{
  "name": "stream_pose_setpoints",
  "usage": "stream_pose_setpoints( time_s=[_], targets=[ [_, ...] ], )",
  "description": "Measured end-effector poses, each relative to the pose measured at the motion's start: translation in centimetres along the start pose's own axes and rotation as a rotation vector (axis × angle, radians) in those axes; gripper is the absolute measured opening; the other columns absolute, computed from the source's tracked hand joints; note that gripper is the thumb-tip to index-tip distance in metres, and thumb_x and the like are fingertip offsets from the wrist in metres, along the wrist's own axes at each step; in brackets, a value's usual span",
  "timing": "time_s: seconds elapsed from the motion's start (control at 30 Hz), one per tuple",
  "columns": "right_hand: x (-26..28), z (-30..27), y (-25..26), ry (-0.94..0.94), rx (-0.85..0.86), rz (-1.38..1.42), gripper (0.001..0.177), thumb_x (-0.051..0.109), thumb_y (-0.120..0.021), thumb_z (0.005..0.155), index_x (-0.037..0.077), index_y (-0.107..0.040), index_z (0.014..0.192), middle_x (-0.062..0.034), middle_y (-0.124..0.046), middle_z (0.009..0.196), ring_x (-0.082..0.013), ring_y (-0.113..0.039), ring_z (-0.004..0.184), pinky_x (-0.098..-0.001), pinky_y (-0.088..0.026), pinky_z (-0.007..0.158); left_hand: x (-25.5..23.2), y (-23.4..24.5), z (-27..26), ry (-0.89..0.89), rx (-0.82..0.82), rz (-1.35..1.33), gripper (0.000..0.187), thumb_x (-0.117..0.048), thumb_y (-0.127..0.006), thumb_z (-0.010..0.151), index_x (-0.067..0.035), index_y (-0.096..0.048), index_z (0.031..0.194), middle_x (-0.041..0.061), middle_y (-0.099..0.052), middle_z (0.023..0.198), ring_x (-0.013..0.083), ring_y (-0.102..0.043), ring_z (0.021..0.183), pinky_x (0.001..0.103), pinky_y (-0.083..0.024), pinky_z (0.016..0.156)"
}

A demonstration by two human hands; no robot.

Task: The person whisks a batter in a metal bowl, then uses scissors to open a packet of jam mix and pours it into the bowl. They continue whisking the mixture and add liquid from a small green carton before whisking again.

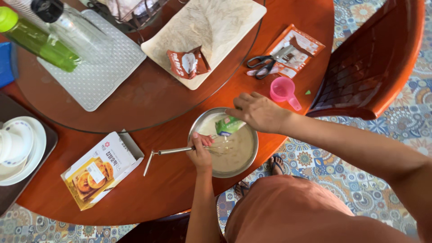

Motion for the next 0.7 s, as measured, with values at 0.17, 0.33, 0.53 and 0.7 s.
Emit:
stream_pose_setpoints(
  time_s=[0.17, 0.33, 0.53, 0.7],
  targets=[
    [-0.2, -1.7, -1.6, -0.015, 0.116, 0.014, 0.036, 0.014, -0.063, 0.082, 0.0, -0.066, 0.116, -0.0115, -0.063, 0.091, -0.0291, -0.063, 0.089, -0.0403, -0.054, 0.075, 0.2, -0.3, -0.1, 0.005, -0.007, 0.006, 0.045, -0.027, -0.046, 0.111, -0.005, -0.046, 0.072, 0.006, -0.05, 0.063, 0.0194, -0.055, 0.061, 0.042, -0.055, 0.079],
    [-0.4, -2.3, -0.6, -0.025, 0.027, 0.019, 0.03, 0.015, -0.065, 0.083, 0.004, -0.067, 0.111, -0.0095, -0.064, 0.091, -0.0283, -0.065, 0.089, -0.0402, -0.055, 0.078, -0.5, -0.3, -0.2, -0.005, 0.004, 0.03, 0.046, -0.028, -0.046, 0.111, -0.005, -0.047, 0.072, 0.007, -0.051, 0.063, 0.0195, -0.055, 0.062, 0.042, -0.055, 0.08],
    [-0.4, -2.7, 0.7, -0.071, -0.044, 0.204, 0.033, 0.027, -0.078, 0.079, 0.007, -0.068, 0.104, -0.0094, -0.066, 0.089, -0.0308, -0.066, 0.087, -0.0431, -0.054, 0.076, -0.3, -0.5, -0.2, -0.001, -0.002, 0.055, 0.047, -0.029, -0.047, 0.111, -0.005, -0.047, 0.071, 0.007, -0.051, 0.063, 0.02, -0.058, 0.062, 0.041, -0.055, 0.08],
    [-0.4, -3.0, 0.8, -0.168, -0.045, 0.313, 0.037, 0.028, -0.084, 0.073, 0.009, -0.069, 0.101, -0.0091, -0.068, 0.091, -0.0318, -0.067, 0.089, -0.0441, -0.054, 0.076, 0.3, 0.2, -0.4, 0.025, -0.028, -0.004, 0.045, -0.027, -0.049, 0.109, -0.004, -0.047, 0.071, 0.007, -0.05, 0.064, 0.0196, -0.054, 0.061, 0.043, -0.055, 0.072]
  ],
)
Point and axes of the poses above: each hand's wrist, its own z-axis towards the middle knuckle, its own y-axis out of the back of the hand, x = y × z, the point moved 9 cm from there along z, towards the middle knuckle
